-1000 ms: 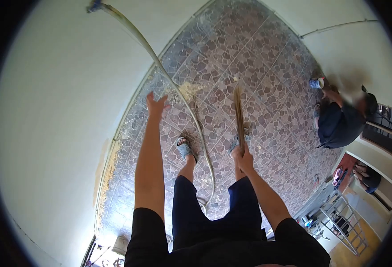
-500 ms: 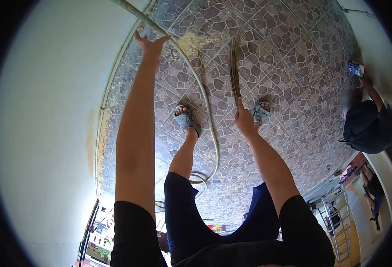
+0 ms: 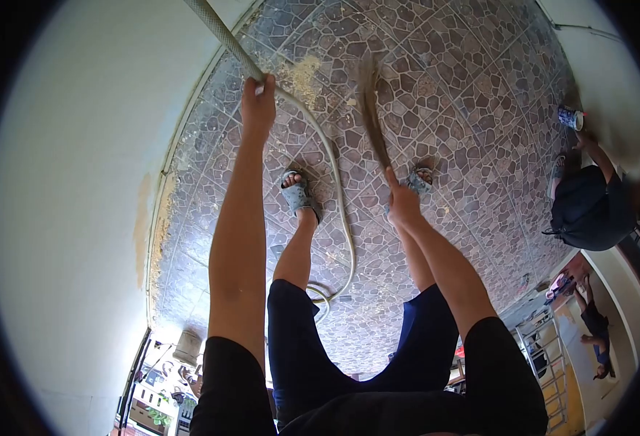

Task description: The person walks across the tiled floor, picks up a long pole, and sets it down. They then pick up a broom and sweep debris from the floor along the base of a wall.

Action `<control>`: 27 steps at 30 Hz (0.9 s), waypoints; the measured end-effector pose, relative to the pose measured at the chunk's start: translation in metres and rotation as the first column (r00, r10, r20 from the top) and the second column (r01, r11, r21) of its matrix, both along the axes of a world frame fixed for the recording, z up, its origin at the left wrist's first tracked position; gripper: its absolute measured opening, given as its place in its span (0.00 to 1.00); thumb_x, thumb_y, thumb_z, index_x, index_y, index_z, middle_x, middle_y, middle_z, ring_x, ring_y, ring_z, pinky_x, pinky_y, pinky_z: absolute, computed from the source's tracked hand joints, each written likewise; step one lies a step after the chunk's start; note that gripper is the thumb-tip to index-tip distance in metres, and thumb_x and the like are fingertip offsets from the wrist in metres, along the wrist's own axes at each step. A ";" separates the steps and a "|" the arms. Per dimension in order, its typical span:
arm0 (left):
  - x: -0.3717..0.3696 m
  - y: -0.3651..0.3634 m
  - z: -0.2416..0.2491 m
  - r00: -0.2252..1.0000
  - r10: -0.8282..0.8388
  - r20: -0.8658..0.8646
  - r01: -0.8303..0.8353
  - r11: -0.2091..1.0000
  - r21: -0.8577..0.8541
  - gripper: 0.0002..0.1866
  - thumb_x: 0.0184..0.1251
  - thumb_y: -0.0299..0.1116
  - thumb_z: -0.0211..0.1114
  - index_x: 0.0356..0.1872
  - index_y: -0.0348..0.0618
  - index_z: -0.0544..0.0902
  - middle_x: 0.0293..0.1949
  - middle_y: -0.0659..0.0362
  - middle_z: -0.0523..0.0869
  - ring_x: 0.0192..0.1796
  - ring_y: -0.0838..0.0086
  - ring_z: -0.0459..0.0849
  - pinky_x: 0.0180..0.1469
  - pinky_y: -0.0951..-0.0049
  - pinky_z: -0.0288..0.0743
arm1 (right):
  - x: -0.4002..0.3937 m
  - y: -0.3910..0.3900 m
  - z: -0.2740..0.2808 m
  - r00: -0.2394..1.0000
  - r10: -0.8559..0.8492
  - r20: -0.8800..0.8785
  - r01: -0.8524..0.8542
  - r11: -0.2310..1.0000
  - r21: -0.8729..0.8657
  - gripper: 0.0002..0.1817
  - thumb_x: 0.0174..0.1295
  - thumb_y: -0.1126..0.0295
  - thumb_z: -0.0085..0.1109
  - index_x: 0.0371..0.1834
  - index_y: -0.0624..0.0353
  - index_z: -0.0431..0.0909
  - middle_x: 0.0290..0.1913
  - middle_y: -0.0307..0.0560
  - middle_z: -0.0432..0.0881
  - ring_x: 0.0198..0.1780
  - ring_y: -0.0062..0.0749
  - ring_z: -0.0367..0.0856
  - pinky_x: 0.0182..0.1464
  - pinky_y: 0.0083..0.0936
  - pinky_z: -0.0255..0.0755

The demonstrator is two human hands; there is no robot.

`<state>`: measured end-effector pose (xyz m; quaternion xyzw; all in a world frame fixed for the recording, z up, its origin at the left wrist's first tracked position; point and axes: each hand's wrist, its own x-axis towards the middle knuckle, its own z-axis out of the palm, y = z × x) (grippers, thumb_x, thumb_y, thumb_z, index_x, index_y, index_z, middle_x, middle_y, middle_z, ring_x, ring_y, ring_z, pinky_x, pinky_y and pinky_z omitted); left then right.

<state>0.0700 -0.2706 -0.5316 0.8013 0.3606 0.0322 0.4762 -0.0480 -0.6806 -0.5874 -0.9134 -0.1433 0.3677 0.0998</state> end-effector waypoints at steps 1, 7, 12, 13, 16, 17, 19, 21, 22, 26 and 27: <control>-0.013 -0.002 0.010 0.996 0.043 -0.080 -0.045 0.999 -0.016 0.19 0.73 0.48 0.63 0.46 0.41 0.79 0.40 0.47 0.85 0.41 0.60 0.87 0.47 0.60 0.77 | -0.011 -0.004 0.004 0.999 0.046 0.016 -0.047 0.995 0.083 0.43 0.63 0.75 0.57 0.81 0.36 0.51 0.34 0.57 0.78 0.28 0.52 0.81 0.32 0.46 0.77; -0.080 -0.021 0.046 0.993 0.116 0.027 -0.116 0.993 0.026 0.20 0.73 0.49 0.62 0.44 0.39 0.78 0.38 0.50 0.85 0.38 0.61 0.86 0.42 0.62 0.78 | -0.002 -0.053 0.063 0.990 -0.002 0.141 -0.040 0.955 0.295 0.42 0.63 0.75 0.57 0.80 0.34 0.55 0.31 0.54 0.76 0.26 0.49 0.80 0.28 0.39 0.75; -0.104 -0.038 0.058 0.989 0.131 0.068 -0.135 0.989 0.056 0.19 0.69 0.45 0.68 0.45 0.39 0.77 0.39 0.50 0.84 0.45 0.64 0.83 0.42 0.65 0.77 | -0.037 -0.054 0.020 0.967 -0.036 -0.251 0.044 0.999 0.025 0.39 0.68 0.69 0.52 0.81 0.30 0.51 0.35 0.60 0.77 0.30 0.55 0.83 0.31 0.46 0.78; -0.104 -0.038 0.058 0.986 0.156 0.062 -0.159 0.987 0.040 0.19 0.68 0.43 0.70 0.46 0.38 0.76 0.40 0.51 0.84 0.46 0.63 0.83 0.43 0.64 0.76 | -0.044 -0.057 0.036 0.959 0.207 -0.196 -0.181 0.973 0.141 0.41 0.66 0.70 0.55 0.81 0.30 0.51 0.34 0.57 0.77 0.26 0.53 0.82 0.29 0.45 0.79; -0.113 -0.037 0.056 0.998 0.064 0.004 -0.064 0.984 0.167 0.20 0.65 0.39 0.72 0.48 0.38 0.75 0.41 0.53 0.84 0.46 0.64 0.83 0.47 0.62 0.78 | -0.047 -0.063 0.061 0.923 0.369 -0.105 -0.343 0.916 0.206 0.40 0.66 0.69 0.55 0.80 0.29 0.53 0.34 0.56 0.79 0.24 0.48 0.82 0.26 0.41 0.79; -0.113 -0.036 0.053 0.998 0.064 0.011 -0.065 0.983 0.169 0.20 0.65 0.39 0.72 0.48 0.38 0.75 0.41 0.53 0.84 0.46 0.64 0.83 0.47 0.62 0.78 | -0.041 -0.066 0.068 0.963 0.250 -0.104 -0.215 0.940 0.266 0.38 0.68 0.68 0.53 0.80 0.32 0.54 0.34 0.52 0.79 0.24 0.43 0.82 0.24 0.37 0.76; -0.124 -0.039 0.061 0.996 0.089 -0.032 -0.089 0.996 -0.018 0.19 0.65 0.37 0.72 0.48 0.40 0.74 0.43 0.54 0.85 0.45 0.66 0.84 0.49 0.62 0.79 | -0.026 -0.064 0.078 0.994 0.059 0.095 -0.075 0.982 0.175 0.41 0.65 0.71 0.55 0.81 0.34 0.52 0.32 0.52 0.77 0.25 0.44 0.81 0.26 0.39 0.75; -0.130 -0.045 0.060 0.990 0.137 0.020 -0.135 0.989 -0.067 0.19 0.65 0.36 0.72 0.49 0.40 0.75 0.41 0.55 0.85 0.45 0.67 0.84 0.48 0.64 0.79 | -0.020 -0.048 0.073 0.974 -0.065 0.216 0.027 0.984 0.174 0.42 0.64 0.74 0.56 0.81 0.33 0.52 0.32 0.54 0.76 0.25 0.45 0.82 0.28 0.41 0.75; -0.129 -0.050 0.060 0.980 0.184 0.077 -0.174 0.977 -0.127 0.18 0.65 0.35 0.71 0.50 0.40 0.75 0.40 0.56 0.85 0.44 0.68 0.85 0.47 0.65 0.79 | -0.027 -0.048 0.058 0.990 0.006 0.140 -0.023 0.993 0.118 0.43 0.63 0.75 0.56 0.81 0.33 0.53 0.31 0.53 0.75 0.26 0.45 0.81 0.28 0.41 0.74; -0.134 -0.066 0.060 0.979 0.202 0.038 -0.198 0.977 -0.083 0.18 0.65 0.34 0.71 0.51 0.41 0.76 0.39 0.58 0.85 0.43 0.71 0.85 0.47 0.65 0.78 | -0.045 -0.055 0.019 0.886 0.448 0.119 -0.463 0.836 0.294 0.39 0.64 0.75 0.55 0.79 0.36 0.58 0.32 0.52 0.76 0.27 0.44 0.81 0.28 0.40 0.76; -0.143 -0.064 0.052 0.991 0.137 0.007 -0.136 0.989 -0.054 0.19 0.65 0.33 0.70 0.53 0.41 0.76 0.39 0.58 0.85 0.43 0.72 0.84 0.49 0.64 0.78 | -0.040 -0.045 0.024 0.909 0.411 -0.070 -0.396 0.903 0.167 0.41 0.62 0.78 0.55 0.79 0.34 0.58 0.34 0.53 0.77 0.29 0.47 0.81 0.32 0.42 0.78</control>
